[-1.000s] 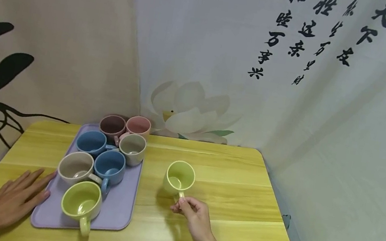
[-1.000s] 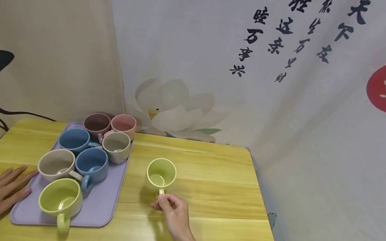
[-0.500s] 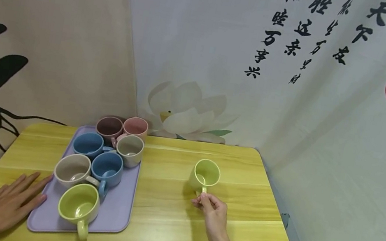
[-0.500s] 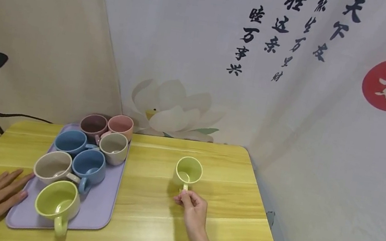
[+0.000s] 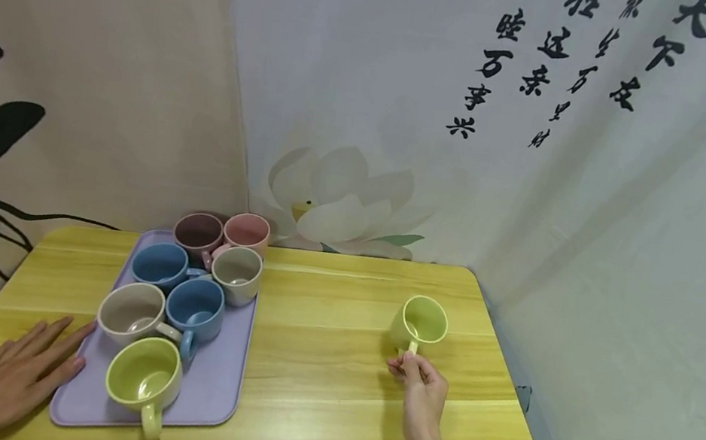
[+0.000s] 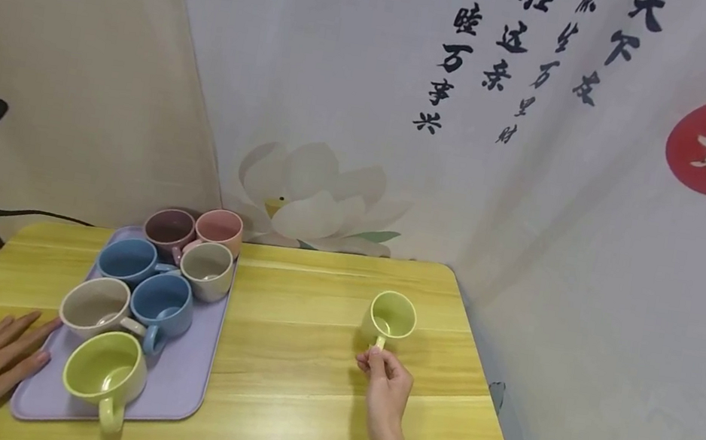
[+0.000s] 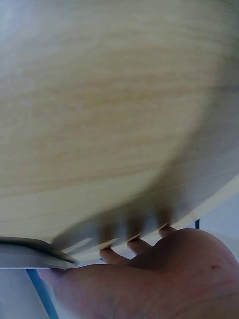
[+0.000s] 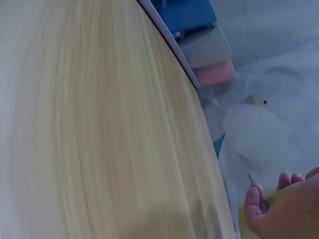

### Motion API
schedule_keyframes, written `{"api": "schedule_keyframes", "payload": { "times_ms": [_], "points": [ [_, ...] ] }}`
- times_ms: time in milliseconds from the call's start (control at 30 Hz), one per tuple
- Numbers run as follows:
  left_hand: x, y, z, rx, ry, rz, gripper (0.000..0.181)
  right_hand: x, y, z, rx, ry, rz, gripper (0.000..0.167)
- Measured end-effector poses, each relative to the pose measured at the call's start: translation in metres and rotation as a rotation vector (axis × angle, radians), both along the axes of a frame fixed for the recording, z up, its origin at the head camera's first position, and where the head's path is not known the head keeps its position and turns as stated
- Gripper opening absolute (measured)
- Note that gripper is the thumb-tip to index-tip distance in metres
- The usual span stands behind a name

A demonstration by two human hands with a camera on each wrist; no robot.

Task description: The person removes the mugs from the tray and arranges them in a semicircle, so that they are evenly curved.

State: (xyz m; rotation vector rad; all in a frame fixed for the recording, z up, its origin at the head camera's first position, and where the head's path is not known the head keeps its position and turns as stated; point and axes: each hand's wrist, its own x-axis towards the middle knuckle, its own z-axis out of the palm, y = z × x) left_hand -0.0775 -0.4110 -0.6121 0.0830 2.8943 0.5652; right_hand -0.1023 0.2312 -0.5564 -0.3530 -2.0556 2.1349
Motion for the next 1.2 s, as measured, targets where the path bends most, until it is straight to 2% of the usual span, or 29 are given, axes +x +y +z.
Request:
{"api": "schedule_keyframes", "payload": {
  "times_ms": [267, 633, 900, 1200],
  "points": [
    [0.001, 0.001, -0.001, 0.001, -0.003, 0.006, 0.075, 0.002, 0.020, -0.005, -0.026, 0.016, -0.154, 0.037],
    [0.002, 0.000, -0.002, 0.007, 0.013, 0.003, 0.074, 0.007, 0.050, -0.009, -0.087, 0.066, -0.366, 0.031],
    [0.002, 0.000, -0.003, 0.006, 0.018, 0.003, 0.075, 0.009, 0.069, -0.012, -0.071, 0.064, -0.451, 0.029],
    [0.001, 0.000, -0.003, 0.003, 0.006, 0.007, 0.076, 0.010, 0.082, -0.017, -0.072, 0.061, -0.511, 0.027]
  ]
}}
